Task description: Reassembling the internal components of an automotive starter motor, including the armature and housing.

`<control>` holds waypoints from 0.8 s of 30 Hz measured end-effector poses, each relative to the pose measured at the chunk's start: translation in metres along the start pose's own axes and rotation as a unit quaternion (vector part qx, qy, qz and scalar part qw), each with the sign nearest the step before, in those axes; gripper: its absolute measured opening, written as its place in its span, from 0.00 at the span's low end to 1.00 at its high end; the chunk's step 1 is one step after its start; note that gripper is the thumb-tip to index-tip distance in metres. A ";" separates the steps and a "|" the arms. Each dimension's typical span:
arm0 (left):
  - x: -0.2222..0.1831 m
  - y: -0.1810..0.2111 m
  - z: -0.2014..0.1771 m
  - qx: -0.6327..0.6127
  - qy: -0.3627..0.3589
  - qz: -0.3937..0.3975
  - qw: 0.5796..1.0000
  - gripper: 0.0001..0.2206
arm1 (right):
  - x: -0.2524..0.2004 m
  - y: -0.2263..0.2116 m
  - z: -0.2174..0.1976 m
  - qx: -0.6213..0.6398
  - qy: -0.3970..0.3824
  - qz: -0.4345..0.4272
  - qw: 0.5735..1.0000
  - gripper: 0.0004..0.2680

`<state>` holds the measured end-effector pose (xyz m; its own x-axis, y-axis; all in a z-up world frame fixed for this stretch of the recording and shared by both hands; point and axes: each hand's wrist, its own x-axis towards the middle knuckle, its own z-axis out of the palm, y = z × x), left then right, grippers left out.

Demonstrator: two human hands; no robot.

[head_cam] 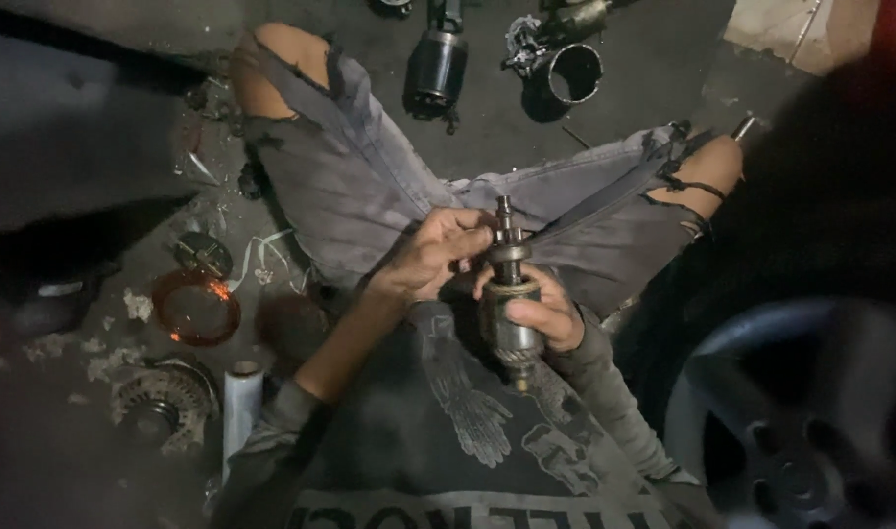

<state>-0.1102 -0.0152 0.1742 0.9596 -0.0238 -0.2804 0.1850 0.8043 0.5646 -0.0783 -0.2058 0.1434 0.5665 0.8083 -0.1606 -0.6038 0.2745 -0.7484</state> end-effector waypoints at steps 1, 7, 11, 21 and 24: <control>0.001 0.001 -0.002 0.000 -0.004 -0.003 1.000 0.09 | 0.002 -0.003 0.001 -0.001 0.004 -0.003 1.000 0.16; 0.008 -0.001 -0.003 -0.018 0.028 -0.056 0.998 0.09 | 0.000 0.013 -0.007 -0.076 0.025 0.018 0.997 0.12; 0.012 0.001 0.006 -0.097 0.006 -0.080 0.992 0.08 | -0.003 0.014 0.013 0.107 0.054 0.029 0.992 0.17; 0.027 -0.001 0.016 0.162 0.045 -0.119 0.978 0.33 | 0.051 -0.066 0.021 -0.392 0.295 0.128 0.862 0.31; 0.041 -0.017 0.009 0.121 0.104 -0.108 0.981 0.27 | 0.057 -0.055 -0.006 -0.411 0.250 0.226 0.847 0.34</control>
<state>-0.0718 -0.0357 0.1598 0.8333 -0.0369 -0.5516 0.4485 0.6285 0.6355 -0.0089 -0.1781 0.1716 0.6733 0.3556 -0.6483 -0.3442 -0.6252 -0.7004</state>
